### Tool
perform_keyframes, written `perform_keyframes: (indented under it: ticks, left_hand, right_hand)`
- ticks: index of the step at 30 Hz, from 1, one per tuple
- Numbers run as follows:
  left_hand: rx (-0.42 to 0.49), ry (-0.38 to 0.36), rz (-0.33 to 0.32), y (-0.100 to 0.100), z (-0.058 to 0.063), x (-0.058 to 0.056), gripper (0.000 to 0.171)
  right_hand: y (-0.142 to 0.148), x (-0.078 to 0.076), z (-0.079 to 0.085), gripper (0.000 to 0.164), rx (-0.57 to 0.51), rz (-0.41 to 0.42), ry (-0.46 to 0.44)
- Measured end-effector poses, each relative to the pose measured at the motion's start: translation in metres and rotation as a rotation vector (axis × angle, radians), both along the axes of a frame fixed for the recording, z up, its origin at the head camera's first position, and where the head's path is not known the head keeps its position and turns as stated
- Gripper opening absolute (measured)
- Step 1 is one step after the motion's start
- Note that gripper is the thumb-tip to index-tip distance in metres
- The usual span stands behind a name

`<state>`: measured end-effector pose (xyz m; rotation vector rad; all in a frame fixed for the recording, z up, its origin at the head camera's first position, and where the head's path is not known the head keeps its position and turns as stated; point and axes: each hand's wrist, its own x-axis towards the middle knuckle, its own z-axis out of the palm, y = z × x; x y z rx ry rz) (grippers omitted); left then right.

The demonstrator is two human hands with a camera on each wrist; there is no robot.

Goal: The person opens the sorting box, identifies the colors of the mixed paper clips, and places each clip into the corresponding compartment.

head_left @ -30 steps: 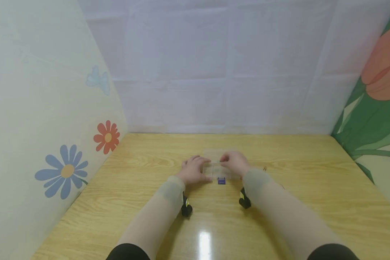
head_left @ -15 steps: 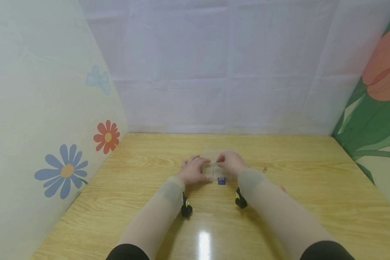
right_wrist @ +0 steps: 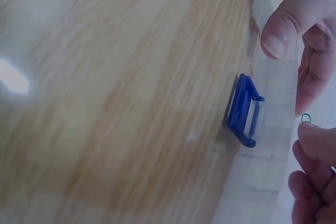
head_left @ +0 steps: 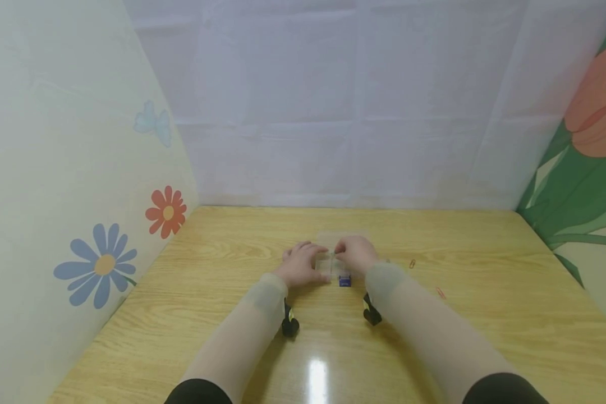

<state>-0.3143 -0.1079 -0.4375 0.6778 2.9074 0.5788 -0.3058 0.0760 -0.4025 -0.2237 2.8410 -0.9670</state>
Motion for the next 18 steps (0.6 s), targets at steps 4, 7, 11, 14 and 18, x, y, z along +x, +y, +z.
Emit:
perform_keyframes:
  ticks: [4,7,11,14,18]
  left_hand:
    - [-0.009,0.003,0.003,0.0,-0.0001,-0.0003,0.077]
    - [-0.01,-0.003,0.003,0.0001,0.0005,-0.0001,0.077]
    - [0.003,-0.01,0.002,0.0005,0.001,0.0007,0.077]
    - [0.009,-0.009,0.003,0.0004,0.0007,0.0011,0.077]
    - [0.004,-0.003,0.006,0.0001,0.0002,0.0011,0.078]
  right_hand:
    - [-0.0001,-0.0005,-0.0019,0.009,0.008,0.005,0.015]
    - [0.0,-0.0006,-0.0034,0.011,0.0,0.0,0.011]
    - [0.0002,-0.0009,-0.005,0.011,-0.007,-0.011,-0.001]
    - [0.001,-0.0011,-0.0059,0.01,-0.004,-0.007,-0.001]
    - [0.0037,-0.0003,-0.0069,0.009,0.001,0.011,0.012]
